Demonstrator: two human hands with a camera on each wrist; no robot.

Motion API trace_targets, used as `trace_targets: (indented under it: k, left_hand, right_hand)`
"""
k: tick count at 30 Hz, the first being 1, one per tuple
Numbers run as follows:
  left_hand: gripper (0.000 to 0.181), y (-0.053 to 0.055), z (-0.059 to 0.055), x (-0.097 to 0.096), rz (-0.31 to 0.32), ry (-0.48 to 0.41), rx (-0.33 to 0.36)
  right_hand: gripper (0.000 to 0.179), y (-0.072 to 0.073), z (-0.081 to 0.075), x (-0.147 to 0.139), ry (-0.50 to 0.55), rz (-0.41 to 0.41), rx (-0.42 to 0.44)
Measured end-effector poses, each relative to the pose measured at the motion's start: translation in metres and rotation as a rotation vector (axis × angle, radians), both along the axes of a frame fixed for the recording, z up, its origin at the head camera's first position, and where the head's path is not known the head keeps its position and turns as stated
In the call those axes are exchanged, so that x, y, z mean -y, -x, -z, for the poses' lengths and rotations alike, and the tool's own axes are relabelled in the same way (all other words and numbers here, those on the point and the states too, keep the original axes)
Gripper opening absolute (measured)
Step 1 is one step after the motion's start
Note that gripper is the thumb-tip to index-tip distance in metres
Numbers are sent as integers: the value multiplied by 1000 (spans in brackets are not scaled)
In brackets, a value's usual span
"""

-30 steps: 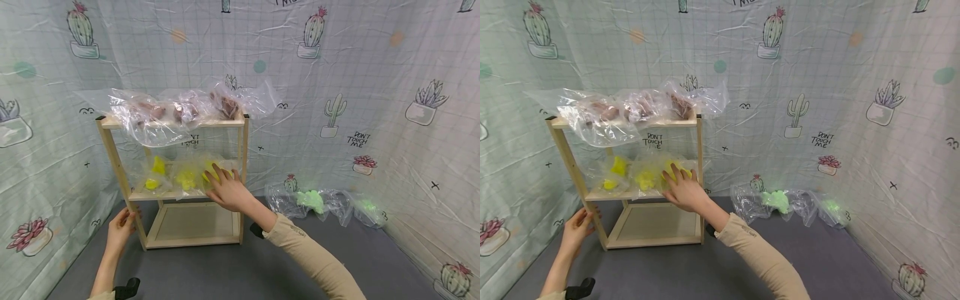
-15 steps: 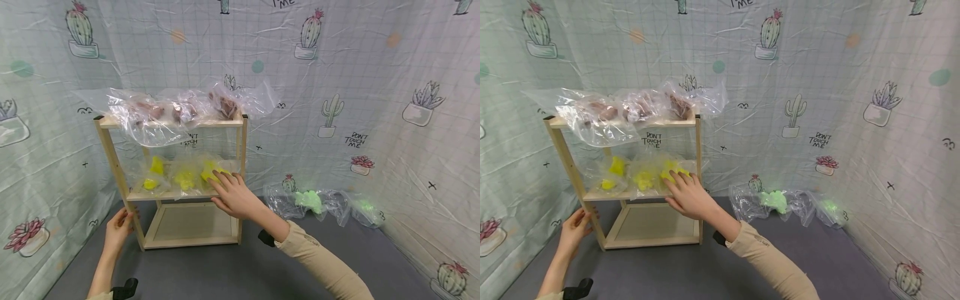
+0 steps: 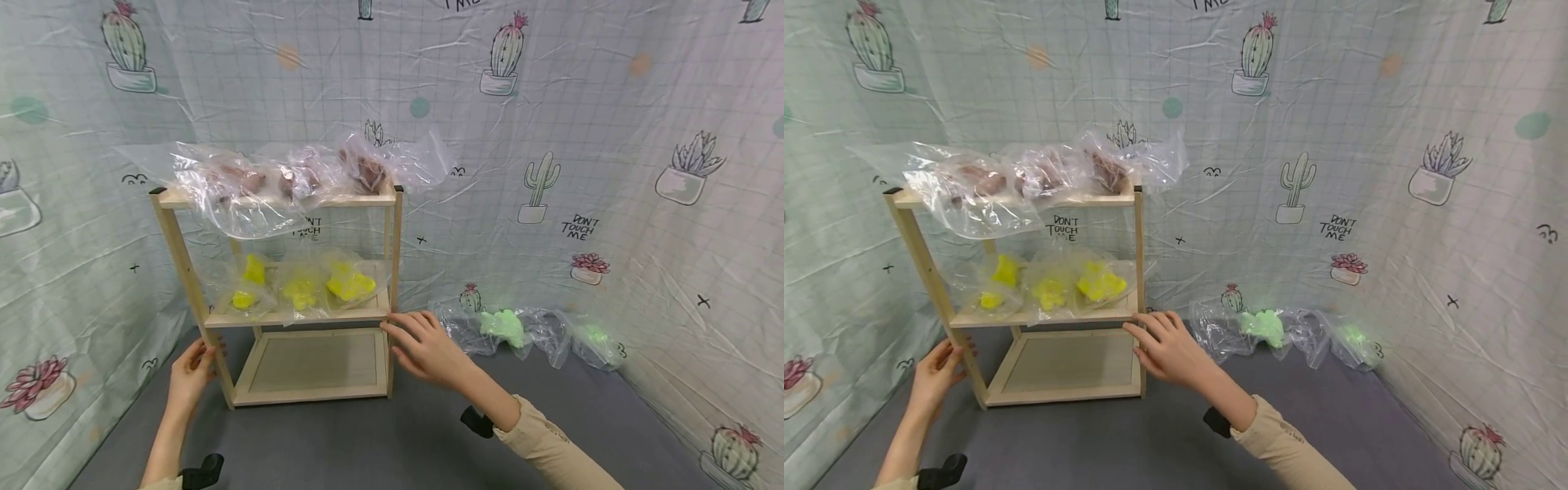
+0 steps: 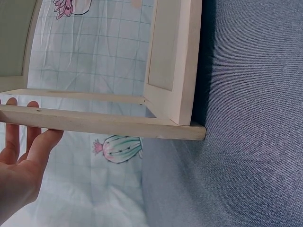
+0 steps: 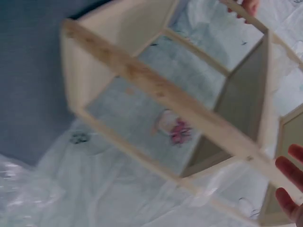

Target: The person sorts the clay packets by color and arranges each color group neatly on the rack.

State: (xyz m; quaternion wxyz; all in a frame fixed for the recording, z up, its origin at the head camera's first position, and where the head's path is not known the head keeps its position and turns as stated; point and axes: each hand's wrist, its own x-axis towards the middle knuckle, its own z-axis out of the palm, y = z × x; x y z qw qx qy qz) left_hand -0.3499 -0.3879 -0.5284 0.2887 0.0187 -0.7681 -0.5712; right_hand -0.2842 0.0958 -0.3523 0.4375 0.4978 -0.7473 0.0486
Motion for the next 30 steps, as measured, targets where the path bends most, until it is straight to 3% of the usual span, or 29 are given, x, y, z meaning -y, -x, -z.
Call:
trace_targets:
  k: [9,18,19,23,25,26,30]
  left_hand:
    - [41,0,1,0,-2,2,4]
    - [42,0,0,3,3,33,16]
    - [40,-4,-5,2,51,1,-3]
    - [41,-4,-6,3,90,-44,-16]
    - [41,-4,-6,2,86,-49,-27]
    - [43,0,-2,2,43,-26,-13]
    - [42,-3,-3,-2,35,10,-19]
  right_hand:
    - [34,15,38,-48,67,39,60]
    - [29,42,67,-102,207,143,85]
    - [29,47,70,-109,219,164,85]
    - [32,66,87,-135,256,266,101]
    - [32,74,94,-145,261,334,130]
    - [31,78,97,-150,262,370,149]
    - [31,89,103,-163,257,520,253]
